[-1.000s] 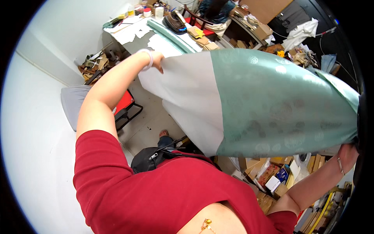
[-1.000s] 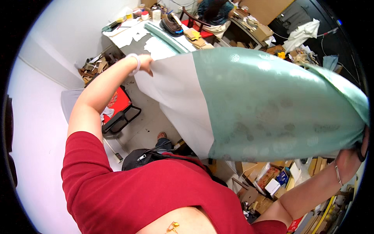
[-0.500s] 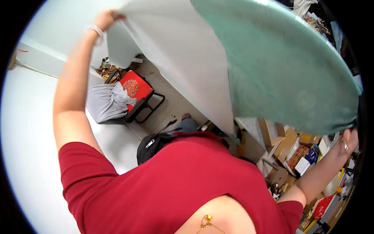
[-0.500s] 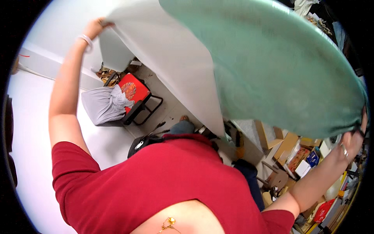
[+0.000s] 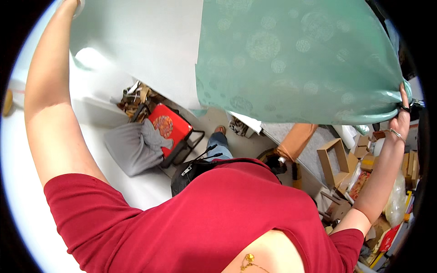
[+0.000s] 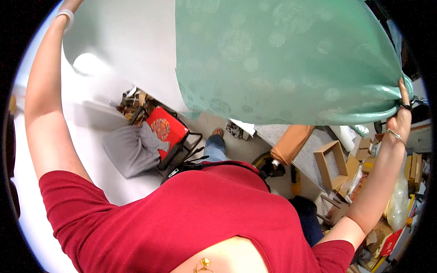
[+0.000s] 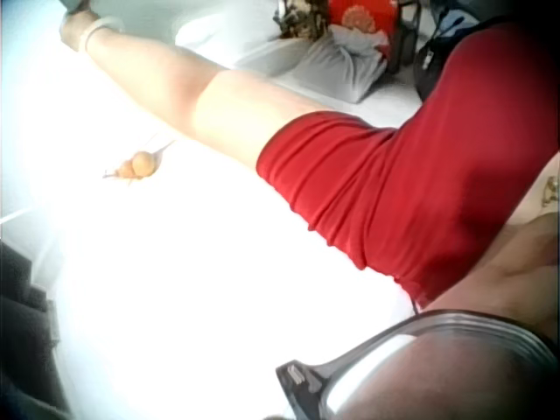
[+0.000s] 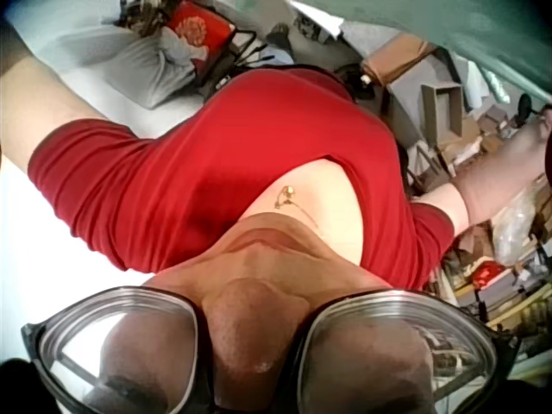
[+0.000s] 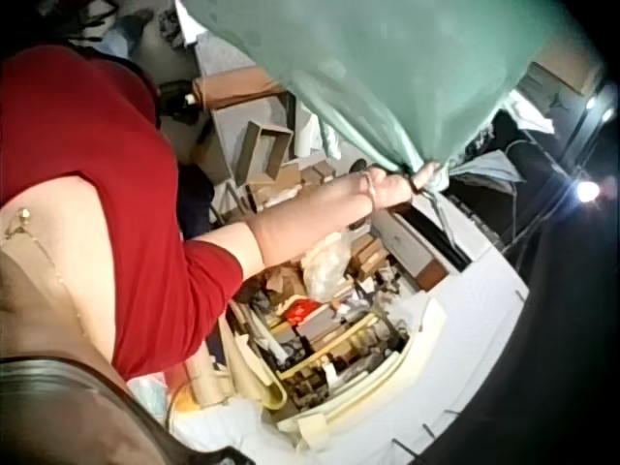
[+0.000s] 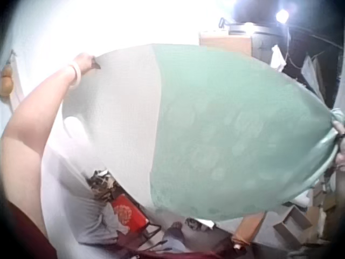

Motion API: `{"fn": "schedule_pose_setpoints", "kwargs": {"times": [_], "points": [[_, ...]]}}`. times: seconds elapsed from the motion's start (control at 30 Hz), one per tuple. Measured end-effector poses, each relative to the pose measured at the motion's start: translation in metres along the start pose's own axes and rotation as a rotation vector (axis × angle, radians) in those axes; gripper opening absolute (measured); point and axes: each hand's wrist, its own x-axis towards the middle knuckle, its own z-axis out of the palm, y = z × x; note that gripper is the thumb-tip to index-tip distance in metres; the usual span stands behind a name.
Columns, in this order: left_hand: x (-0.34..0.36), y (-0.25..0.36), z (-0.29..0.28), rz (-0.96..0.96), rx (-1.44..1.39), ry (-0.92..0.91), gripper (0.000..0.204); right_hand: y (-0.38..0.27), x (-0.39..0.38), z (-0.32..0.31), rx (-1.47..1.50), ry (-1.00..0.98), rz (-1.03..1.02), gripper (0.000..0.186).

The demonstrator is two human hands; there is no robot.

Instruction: The person unfolds a roll of light green patterned fabric on a white worktable, smooths it out, and uses scissors to cut a long strip along the length of the fabric. The cut piece is then folded and placed aside.

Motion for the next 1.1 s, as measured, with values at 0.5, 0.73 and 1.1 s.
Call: {"fn": "schedule_pose_setpoints", "kwargs": {"times": [0.5, 0.73, 1.1], "points": [[0.262, 0.014, 0.400, 0.404, -0.288, 0.038, 0.023, 0.107, 0.078, 0.079, 0.111, 0.504, 0.158, 0.036], [0.270, 0.087, 0.481, 0.479, -0.342, 0.138, 0.022, 0.074, 0.095, 0.083, 0.029, 0.608, -0.033, 0.035], [0.256, 0.113, 0.494, 0.554, -0.409, 0.189, 0.022, 0.096, 0.089, 0.107, -0.014, 0.720, -0.146, 0.030]]}}
